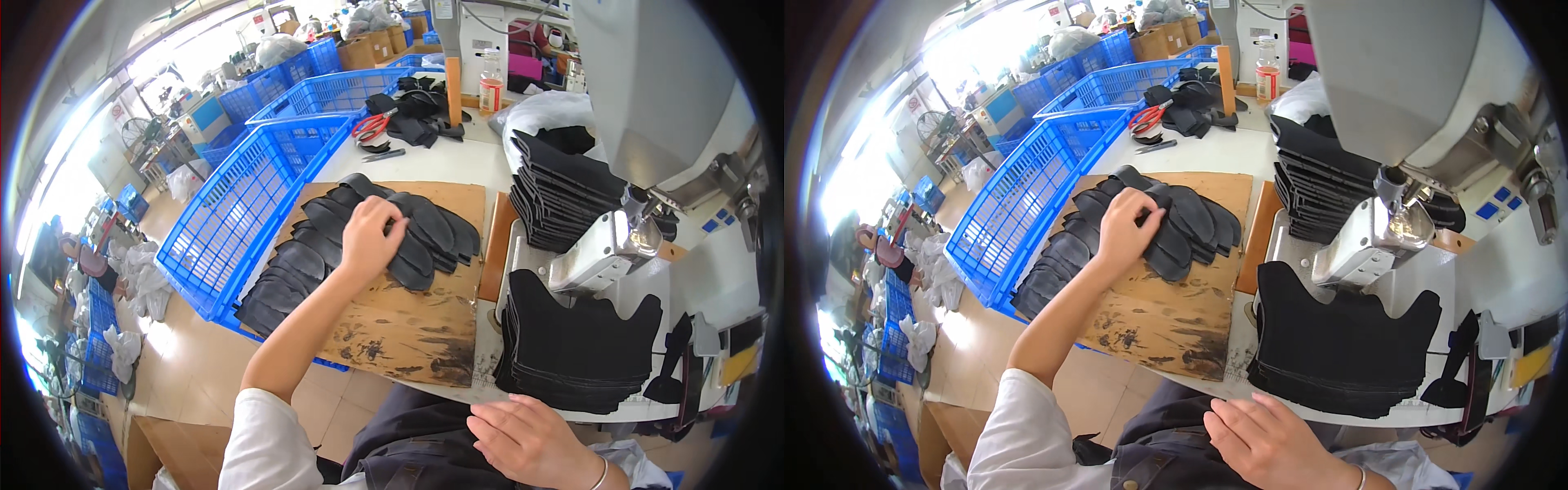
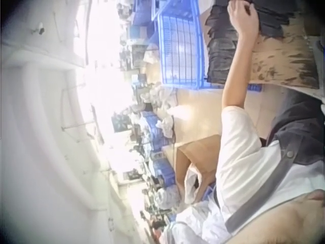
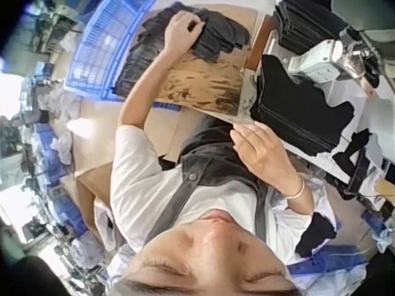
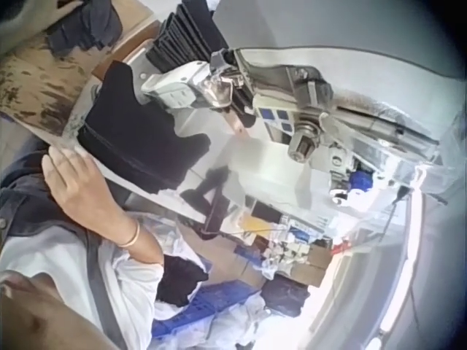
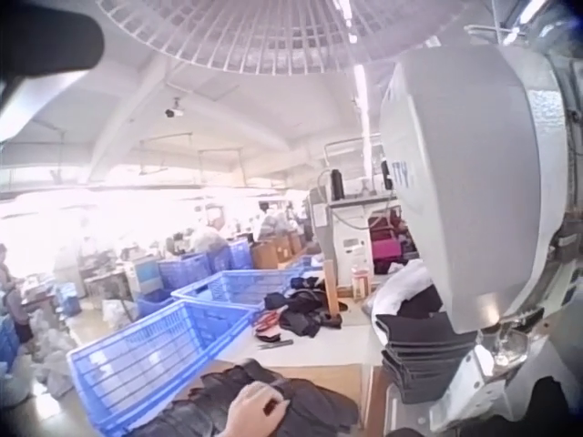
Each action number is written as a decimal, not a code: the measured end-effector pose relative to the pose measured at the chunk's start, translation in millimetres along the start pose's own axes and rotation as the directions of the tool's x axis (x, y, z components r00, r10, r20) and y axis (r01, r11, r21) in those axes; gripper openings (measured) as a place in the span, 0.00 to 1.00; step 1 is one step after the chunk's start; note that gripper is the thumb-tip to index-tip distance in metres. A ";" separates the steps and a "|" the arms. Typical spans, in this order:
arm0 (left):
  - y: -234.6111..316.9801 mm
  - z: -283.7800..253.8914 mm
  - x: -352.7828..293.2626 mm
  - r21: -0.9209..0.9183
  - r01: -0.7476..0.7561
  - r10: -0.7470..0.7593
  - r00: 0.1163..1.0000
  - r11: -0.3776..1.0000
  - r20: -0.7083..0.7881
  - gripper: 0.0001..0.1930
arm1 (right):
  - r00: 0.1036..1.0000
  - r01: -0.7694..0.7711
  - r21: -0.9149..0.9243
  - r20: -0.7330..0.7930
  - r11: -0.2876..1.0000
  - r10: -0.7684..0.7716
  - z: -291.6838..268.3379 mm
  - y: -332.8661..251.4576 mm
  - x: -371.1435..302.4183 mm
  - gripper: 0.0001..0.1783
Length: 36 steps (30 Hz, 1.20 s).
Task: Operating a stitching machine to join black shoe upper components.
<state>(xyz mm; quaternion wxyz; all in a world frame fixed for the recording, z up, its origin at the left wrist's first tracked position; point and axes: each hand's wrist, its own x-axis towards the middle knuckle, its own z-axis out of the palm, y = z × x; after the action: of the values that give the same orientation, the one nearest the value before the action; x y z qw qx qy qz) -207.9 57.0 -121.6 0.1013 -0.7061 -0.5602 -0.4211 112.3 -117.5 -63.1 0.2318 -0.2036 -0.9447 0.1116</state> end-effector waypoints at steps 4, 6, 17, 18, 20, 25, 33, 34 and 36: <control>55.7 0.0 -17.5 -0.052 -0.461 0.463 0.886 0.886 0.035 0.08 | 0.990 -0.098 0.125 -0.086 0.987 0.109 -5.7 1.1 -6.7 0.19; 81.6 -5.9 -26.8 -0.198 -0.394 0.414 0.908 0.898 0.071 0.11 | 0.972 -0.157 0.174 -0.144 0.972 0.183 -9.5 1.9 -9.1 0.18; 155.9 -59.9 -96.4 -0.908 0.207 -0.006 0.976 0.364 0.220 0.20 | 0.829 -0.138 0.338 -0.474 0.931 0.295 15.9 16.6 35.4 0.32; 161.1 -63.7 -97.1 -0.925 0.233 -0.026 0.971 0.300 0.236 0.24 | 0.831 -0.130 0.349 -0.473 0.928 0.294 18.6 17.5 36.8 0.31; 170.0 -69.4 -96.0 -0.947 0.275 -0.074 0.961 0.169 0.266 0.34 | 0.820 -0.100 0.412 -0.481 0.906 0.309 20.8 20.1 39.5 0.28; 151.7 -84.8 -85.6 -0.846 0.361 0.211 0.860 0.392 0.464 0.44 | 0.833 -0.089 0.408 -0.470 0.909 0.292 20.7 21.6 33.6 0.22; 126.4 -68.5 -86.3 -0.673 0.687 -0.358 0.723 0.274 0.591 0.29 | 0.892 0.036 -0.050 -0.449 0.998 -0.055 30.3 15.3 11.0 0.17; 112.3 -63.5 -90.7 -0.539 0.781 -0.436 0.624 0.317 0.649 0.26 | 0.892 0.039 -0.044 -0.448 0.998 -0.055 25.0 12.2 5.7 0.17; 102.7 -62.8 -101.9 -0.461 0.779 -0.518 0.627 0.425 0.583 0.21 | 0.937 -0.055 0.061 -0.342 0.997 0.073 8.2 6.1 -3.4 0.20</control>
<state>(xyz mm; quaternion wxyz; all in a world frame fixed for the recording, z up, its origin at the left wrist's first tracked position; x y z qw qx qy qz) -149.9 -89.7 -120.8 -0.4400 -0.4746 -0.6043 -0.4647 113.1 -114.6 -73.5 0.3946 -0.2447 -0.8794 0.1055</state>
